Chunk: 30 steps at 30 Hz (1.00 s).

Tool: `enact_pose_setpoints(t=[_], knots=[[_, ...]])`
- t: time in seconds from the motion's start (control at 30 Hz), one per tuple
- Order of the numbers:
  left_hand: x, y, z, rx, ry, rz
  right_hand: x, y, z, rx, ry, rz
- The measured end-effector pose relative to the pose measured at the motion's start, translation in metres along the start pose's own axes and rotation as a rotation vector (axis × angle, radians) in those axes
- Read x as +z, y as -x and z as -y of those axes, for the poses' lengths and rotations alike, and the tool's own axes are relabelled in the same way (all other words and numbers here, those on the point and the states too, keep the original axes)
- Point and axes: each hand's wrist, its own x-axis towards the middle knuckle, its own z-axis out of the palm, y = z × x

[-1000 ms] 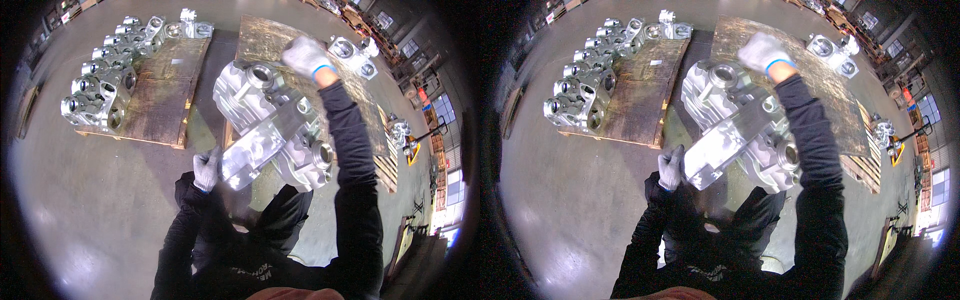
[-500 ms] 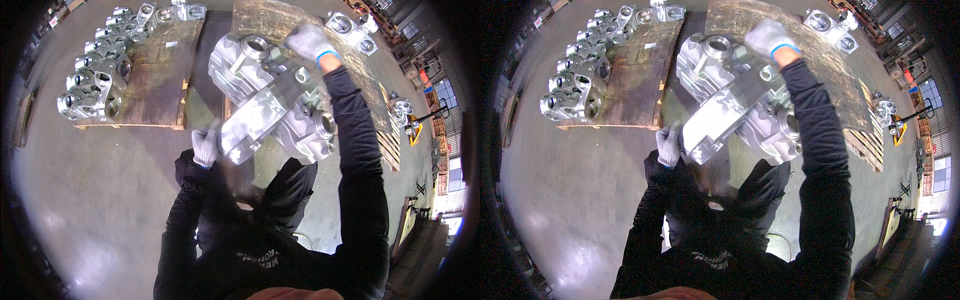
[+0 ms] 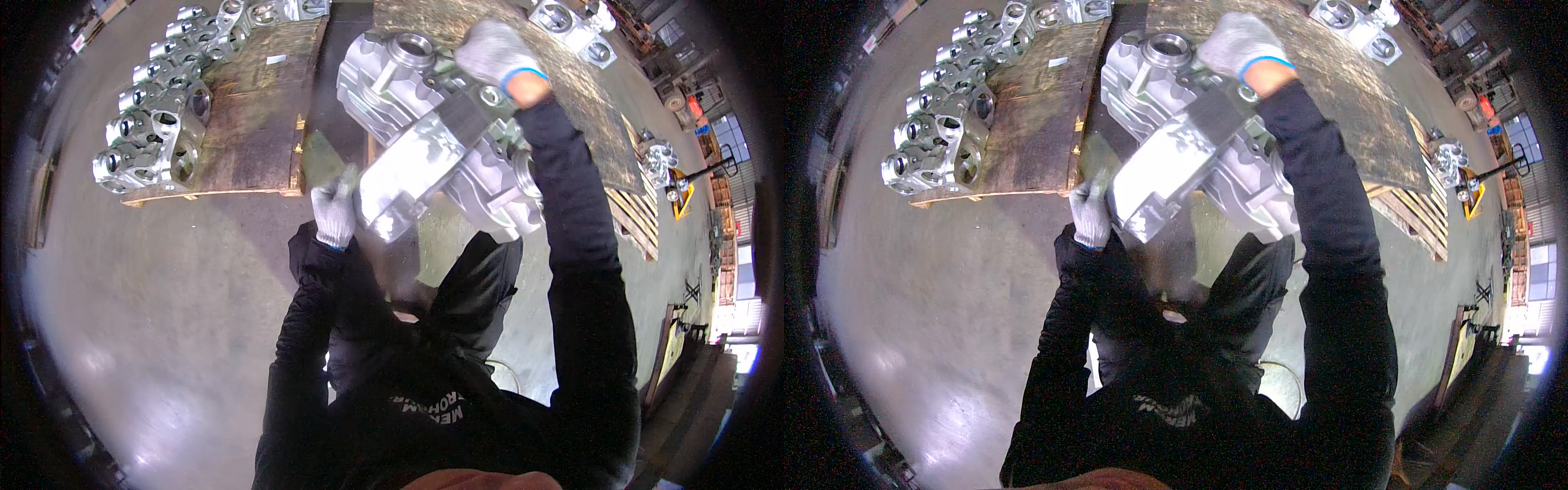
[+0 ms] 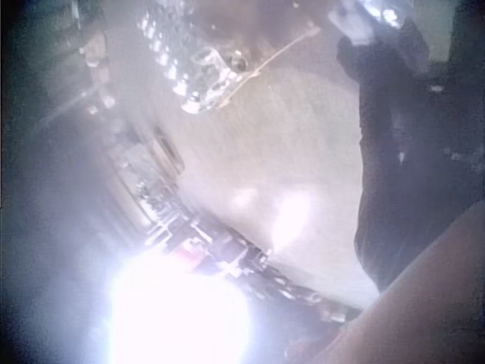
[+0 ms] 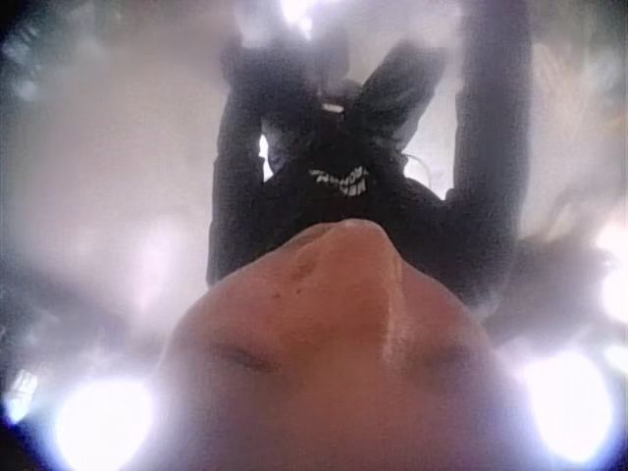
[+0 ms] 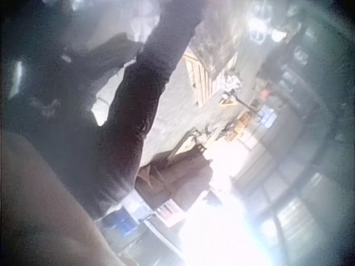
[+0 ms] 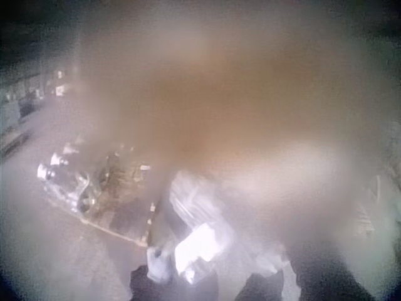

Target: The person kneels on the floor and uses a deburring tool to scrape and smooth the edges and surfaces of a large metal casting. They rotate the part to access different sides and continue scraping along the edges and around openings.

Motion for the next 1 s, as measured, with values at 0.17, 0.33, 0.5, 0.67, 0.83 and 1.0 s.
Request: enact_pose_setpoints(t=[0.17, 0.33, 0.5, 0.67, 0.83, 1.0], knots=[[0.001, -0.003, 0.006, 0.018, -0.030, -0.018, -0.031, 0.007, -0.001, -0.126, 0.027, -0.015], [0.000, -0.003, 0.000, -0.027, -0.061, 0.007, -0.031, 0.003, -0.011, -0.219, 0.041, 0.038], [-0.002, -0.004, 0.003, -0.029, -0.030, 0.007, -0.047, 0.005, -0.003, -0.217, 0.008, 0.135], [-0.004, -0.007, 0.004, -0.070, -0.104, -0.041, -0.046, 0.007, 0.001, -0.159, -0.002, 0.021], [-0.005, -0.005, 0.000, -0.031, -0.164, 0.000, -0.014, -0.011, -0.012, -0.202, -0.061, 0.115], [-0.005, -0.008, 0.002, 0.006, -0.193, -0.069, -0.027, -0.003, -0.005, -0.132, -0.026, 0.017]])
